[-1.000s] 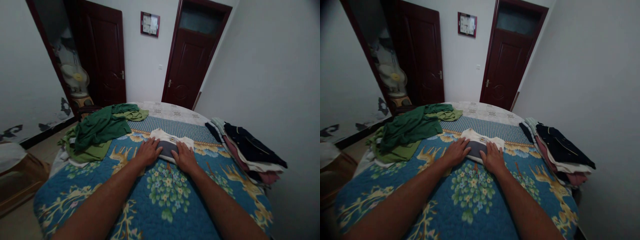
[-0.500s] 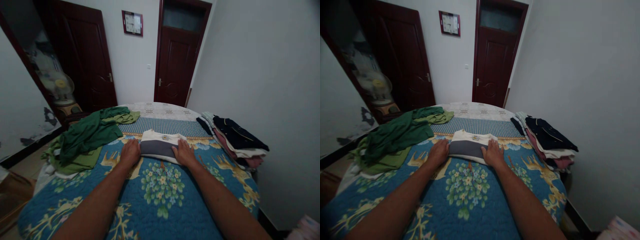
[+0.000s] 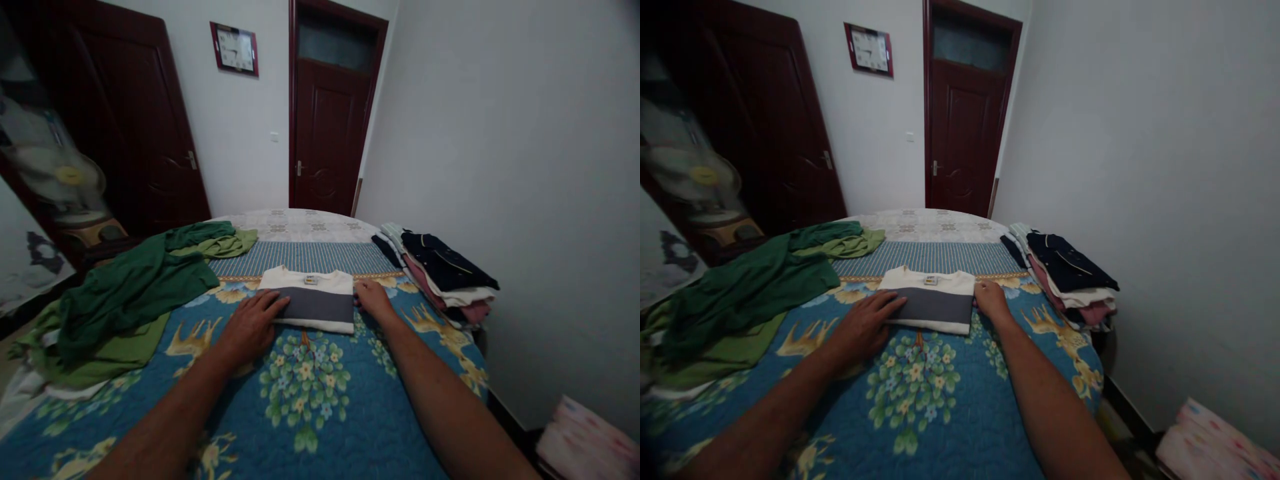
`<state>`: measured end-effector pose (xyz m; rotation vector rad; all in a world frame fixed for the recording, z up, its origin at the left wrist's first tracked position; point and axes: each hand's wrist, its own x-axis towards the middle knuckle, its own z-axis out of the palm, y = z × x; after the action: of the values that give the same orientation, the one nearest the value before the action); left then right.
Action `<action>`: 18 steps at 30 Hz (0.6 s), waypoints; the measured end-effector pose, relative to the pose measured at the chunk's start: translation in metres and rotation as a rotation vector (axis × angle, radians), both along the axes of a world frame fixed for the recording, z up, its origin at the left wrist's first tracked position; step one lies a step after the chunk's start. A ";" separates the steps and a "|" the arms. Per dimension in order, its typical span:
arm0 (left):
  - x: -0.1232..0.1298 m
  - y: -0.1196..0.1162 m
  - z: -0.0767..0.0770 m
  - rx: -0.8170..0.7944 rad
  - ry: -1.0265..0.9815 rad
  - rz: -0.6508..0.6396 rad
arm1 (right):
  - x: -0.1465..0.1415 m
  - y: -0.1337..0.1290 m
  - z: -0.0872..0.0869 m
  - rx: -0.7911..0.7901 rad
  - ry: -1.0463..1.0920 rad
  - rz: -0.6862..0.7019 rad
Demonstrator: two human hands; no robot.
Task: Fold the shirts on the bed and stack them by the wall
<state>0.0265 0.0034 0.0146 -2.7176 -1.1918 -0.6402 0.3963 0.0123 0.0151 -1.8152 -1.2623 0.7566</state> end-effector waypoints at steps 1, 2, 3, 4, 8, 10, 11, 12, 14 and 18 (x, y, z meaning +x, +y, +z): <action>0.003 -0.002 -0.001 -0.009 0.028 0.009 | -0.001 0.001 -0.001 -0.040 0.128 0.000; 0.005 -0.002 -0.002 -0.015 0.047 0.026 | -0.003 0.002 -0.001 -0.077 0.223 -0.001; 0.007 -0.002 -0.003 -0.020 0.061 0.048 | -0.004 0.003 -0.002 -0.107 0.284 0.002; 0.008 -0.001 -0.003 -0.023 0.072 0.073 | -0.005 0.003 -0.002 -0.129 0.320 0.008; 0.011 0.003 -0.005 -0.024 0.099 0.159 | -0.012 0.001 0.000 -0.189 0.445 0.058; 0.013 0.004 -0.006 -0.027 0.091 0.170 | -0.017 -0.001 0.002 -0.217 0.526 0.087; 0.014 0.004 -0.007 -0.029 0.077 0.173 | -0.020 -0.002 0.003 -0.233 0.586 0.098; 0.015 0.004 -0.008 -0.031 0.058 0.175 | -0.023 -0.003 0.004 -0.249 0.656 0.107; 0.015 0.006 -0.010 -0.045 0.028 0.175 | -0.030 -0.002 0.006 -0.275 0.788 0.121; 0.014 0.007 -0.010 -0.089 0.004 0.190 | -0.047 0.004 0.008 -0.210 0.871 0.122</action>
<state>0.0408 0.0102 0.0042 -2.6291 -1.4879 -0.5692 0.3495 0.0165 0.0233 -1.2929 -0.7204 1.5730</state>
